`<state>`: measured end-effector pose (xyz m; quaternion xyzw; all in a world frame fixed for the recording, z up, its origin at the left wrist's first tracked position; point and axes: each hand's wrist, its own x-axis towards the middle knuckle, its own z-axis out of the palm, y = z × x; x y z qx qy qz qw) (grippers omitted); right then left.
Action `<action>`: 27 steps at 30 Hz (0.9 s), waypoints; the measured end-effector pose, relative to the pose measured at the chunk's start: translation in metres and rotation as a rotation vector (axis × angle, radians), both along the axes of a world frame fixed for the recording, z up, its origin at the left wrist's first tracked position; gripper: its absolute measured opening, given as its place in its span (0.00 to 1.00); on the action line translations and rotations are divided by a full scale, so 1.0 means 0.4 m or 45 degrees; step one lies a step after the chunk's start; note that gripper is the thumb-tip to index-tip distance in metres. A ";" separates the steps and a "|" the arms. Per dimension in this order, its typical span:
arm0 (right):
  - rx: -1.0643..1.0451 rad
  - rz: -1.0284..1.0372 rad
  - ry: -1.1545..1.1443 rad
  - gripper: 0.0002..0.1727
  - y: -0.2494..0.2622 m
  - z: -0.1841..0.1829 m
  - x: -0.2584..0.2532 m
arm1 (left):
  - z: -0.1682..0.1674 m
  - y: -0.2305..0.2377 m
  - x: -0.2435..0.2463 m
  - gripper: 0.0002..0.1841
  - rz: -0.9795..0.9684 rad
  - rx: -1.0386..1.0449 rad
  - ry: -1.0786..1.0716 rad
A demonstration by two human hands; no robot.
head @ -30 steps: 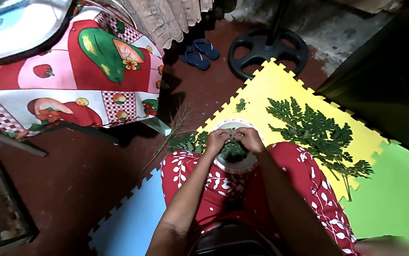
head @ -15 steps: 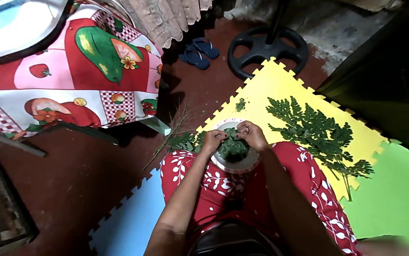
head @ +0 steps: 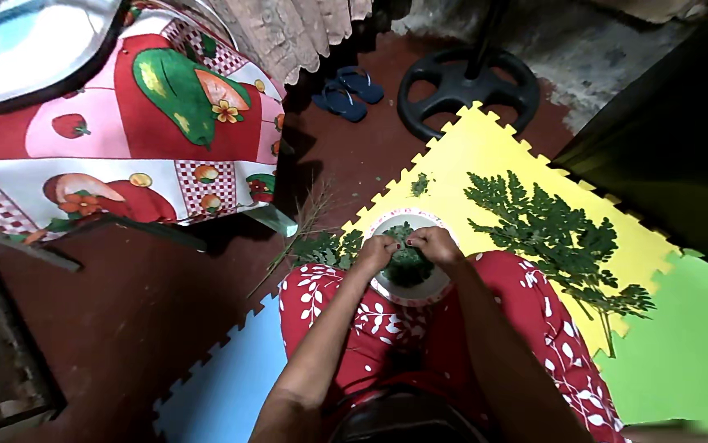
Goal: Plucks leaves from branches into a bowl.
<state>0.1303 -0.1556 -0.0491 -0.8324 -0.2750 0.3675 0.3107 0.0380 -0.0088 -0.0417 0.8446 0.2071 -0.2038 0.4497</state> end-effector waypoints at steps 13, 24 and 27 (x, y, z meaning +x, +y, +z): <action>-0.121 -0.085 -0.226 0.14 0.247 -0.016 0.199 | -0.070 0.270 0.126 0.15 0.417 0.156 -0.062; -0.556 0.187 -0.266 0.15 0.477 -0.193 0.343 | -0.239 0.355 0.252 0.15 0.241 0.344 -0.004; -0.475 0.185 -0.276 0.17 0.451 -0.150 0.338 | -0.238 0.340 0.260 0.15 0.193 0.407 0.122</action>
